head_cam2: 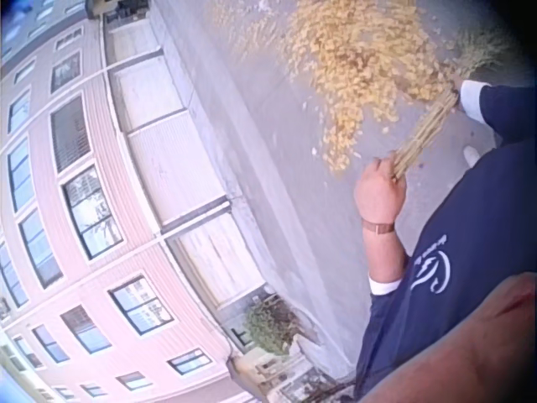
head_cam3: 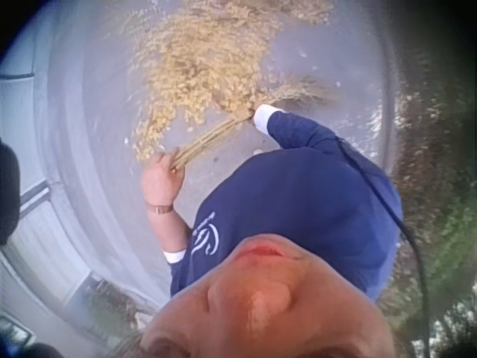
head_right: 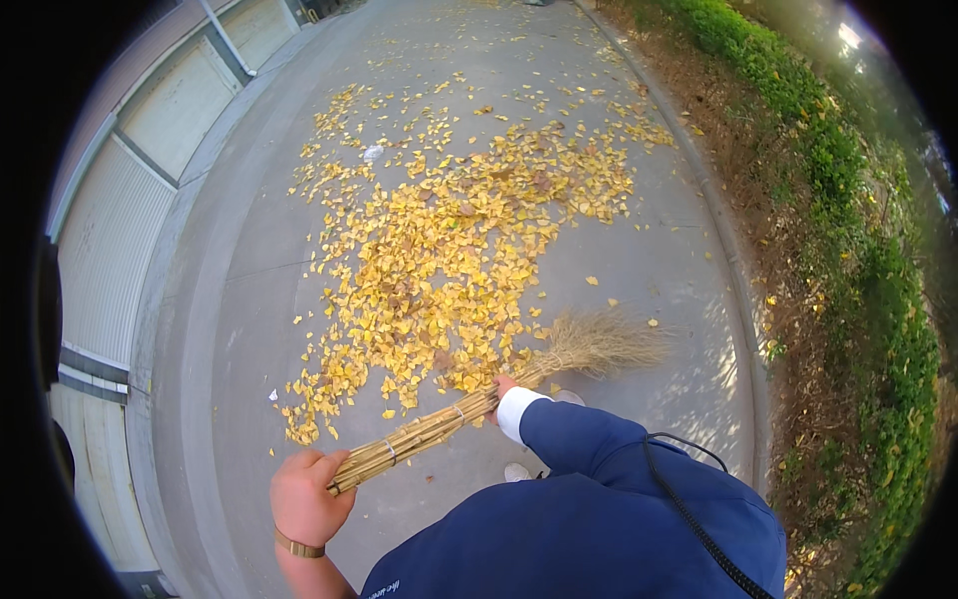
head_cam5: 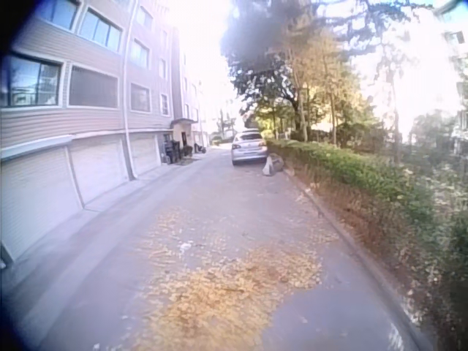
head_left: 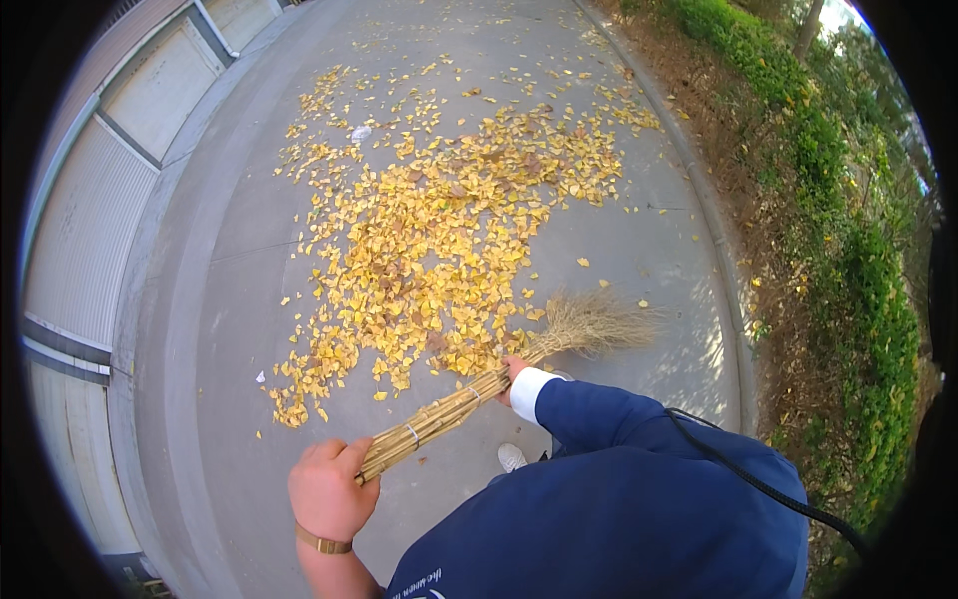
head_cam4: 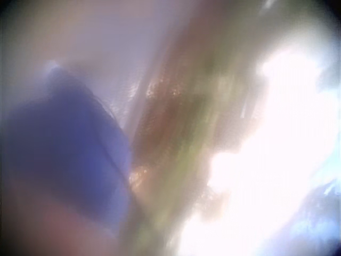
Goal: The person sweeps scattered yellow leaves on a paved driveway into a pile using a traditional straw broom. They then use a dustpan to scoop the leaves and transfer them into a white plastic bag.
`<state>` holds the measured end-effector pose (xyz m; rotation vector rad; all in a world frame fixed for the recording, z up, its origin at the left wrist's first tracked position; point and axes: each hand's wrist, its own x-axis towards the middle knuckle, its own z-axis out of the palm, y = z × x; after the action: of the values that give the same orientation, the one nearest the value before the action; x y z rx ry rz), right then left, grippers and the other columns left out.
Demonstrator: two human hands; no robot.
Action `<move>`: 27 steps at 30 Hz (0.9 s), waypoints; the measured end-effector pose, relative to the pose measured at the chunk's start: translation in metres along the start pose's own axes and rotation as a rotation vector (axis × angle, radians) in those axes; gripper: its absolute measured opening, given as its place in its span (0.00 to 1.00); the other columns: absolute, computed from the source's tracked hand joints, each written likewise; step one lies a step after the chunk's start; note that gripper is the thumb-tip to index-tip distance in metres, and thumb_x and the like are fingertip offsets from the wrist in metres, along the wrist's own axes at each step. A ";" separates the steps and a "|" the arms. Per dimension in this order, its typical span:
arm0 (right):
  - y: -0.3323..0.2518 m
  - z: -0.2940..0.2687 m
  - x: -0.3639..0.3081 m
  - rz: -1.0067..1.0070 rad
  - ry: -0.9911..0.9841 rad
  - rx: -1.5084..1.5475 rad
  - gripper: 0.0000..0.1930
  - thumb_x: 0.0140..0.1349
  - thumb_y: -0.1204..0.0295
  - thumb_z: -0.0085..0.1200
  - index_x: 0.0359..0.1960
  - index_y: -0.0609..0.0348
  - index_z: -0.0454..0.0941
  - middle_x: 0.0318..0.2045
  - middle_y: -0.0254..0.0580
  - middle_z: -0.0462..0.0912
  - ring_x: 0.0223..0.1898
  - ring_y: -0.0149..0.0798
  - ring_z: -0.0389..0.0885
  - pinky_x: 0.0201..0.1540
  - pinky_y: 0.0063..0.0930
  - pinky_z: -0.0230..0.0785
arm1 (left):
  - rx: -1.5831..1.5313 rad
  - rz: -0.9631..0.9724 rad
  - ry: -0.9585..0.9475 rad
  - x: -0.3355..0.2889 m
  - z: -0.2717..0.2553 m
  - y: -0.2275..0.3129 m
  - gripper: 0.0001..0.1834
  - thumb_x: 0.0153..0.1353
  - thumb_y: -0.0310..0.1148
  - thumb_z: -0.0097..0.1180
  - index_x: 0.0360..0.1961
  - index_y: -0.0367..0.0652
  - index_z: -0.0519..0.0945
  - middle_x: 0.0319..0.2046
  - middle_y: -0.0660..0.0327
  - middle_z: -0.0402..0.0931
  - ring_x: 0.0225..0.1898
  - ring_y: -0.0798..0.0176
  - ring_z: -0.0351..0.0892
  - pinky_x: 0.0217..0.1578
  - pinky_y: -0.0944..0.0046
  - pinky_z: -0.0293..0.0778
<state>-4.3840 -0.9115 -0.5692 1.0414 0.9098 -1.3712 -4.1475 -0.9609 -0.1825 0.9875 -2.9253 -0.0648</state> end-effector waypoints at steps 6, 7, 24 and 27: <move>-0.139 0.097 -0.024 -0.254 -0.289 -0.287 0.14 0.65 0.59 0.50 0.41 0.56 0.71 0.31 0.38 0.78 0.33 0.42 0.81 0.40 0.49 0.79 | -0.023 -0.214 0.135 0.032 0.018 0.092 0.25 0.34 0.33 0.71 0.40 0.50 0.84 0.26 0.59 0.77 0.26 0.54 0.78 0.27 0.58 0.75; -0.158 0.102 -0.035 -0.281 -0.360 -0.326 0.14 0.66 0.57 0.50 0.40 0.54 0.71 0.30 0.37 0.78 0.32 0.41 0.81 0.39 0.47 0.79 | -0.053 -0.258 0.169 0.035 0.021 0.100 0.25 0.34 0.33 0.70 0.40 0.50 0.84 0.26 0.60 0.77 0.27 0.54 0.78 0.27 0.58 0.75; -0.142 -0.076 -0.059 0.238 -0.132 -0.745 0.09 0.61 0.69 0.50 0.36 0.63 0.71 0.31 0.45 0.78 0.38 0.46 0.79 0.48 0.47 0.74 | -0.104 -1.097 0.218 -0.174 0.091 0.347 0.30 0.36 0.27 0.71 0.47 0.46 0.80 0.45 0.54 0.76 0.44 0.48 0.76 0.45 0.54 0.74; -0.110 -0.137 -0.096 0.351 -0.195 -0.974 0.08 0.63 0.71 0.50 0.38 0.63 0.70 0.33 0.45 0.78 0.38 0.44 0.79 0.48 0.45 0.76 | -0.077 -1.345 0.193 -0.233 0.090 0.464 0.31 0.33 0.26 0.71 0.46 0.45 0.79 0.44 0.53 0.76 0.44 0.47 0.75 0.44 0.53 0.74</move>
<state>-4.4845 -0.7441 -0.5258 0.2796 1.0158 -0.5756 -4.2484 -0.4488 -0.2544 2.4723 -1.5761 -0.1125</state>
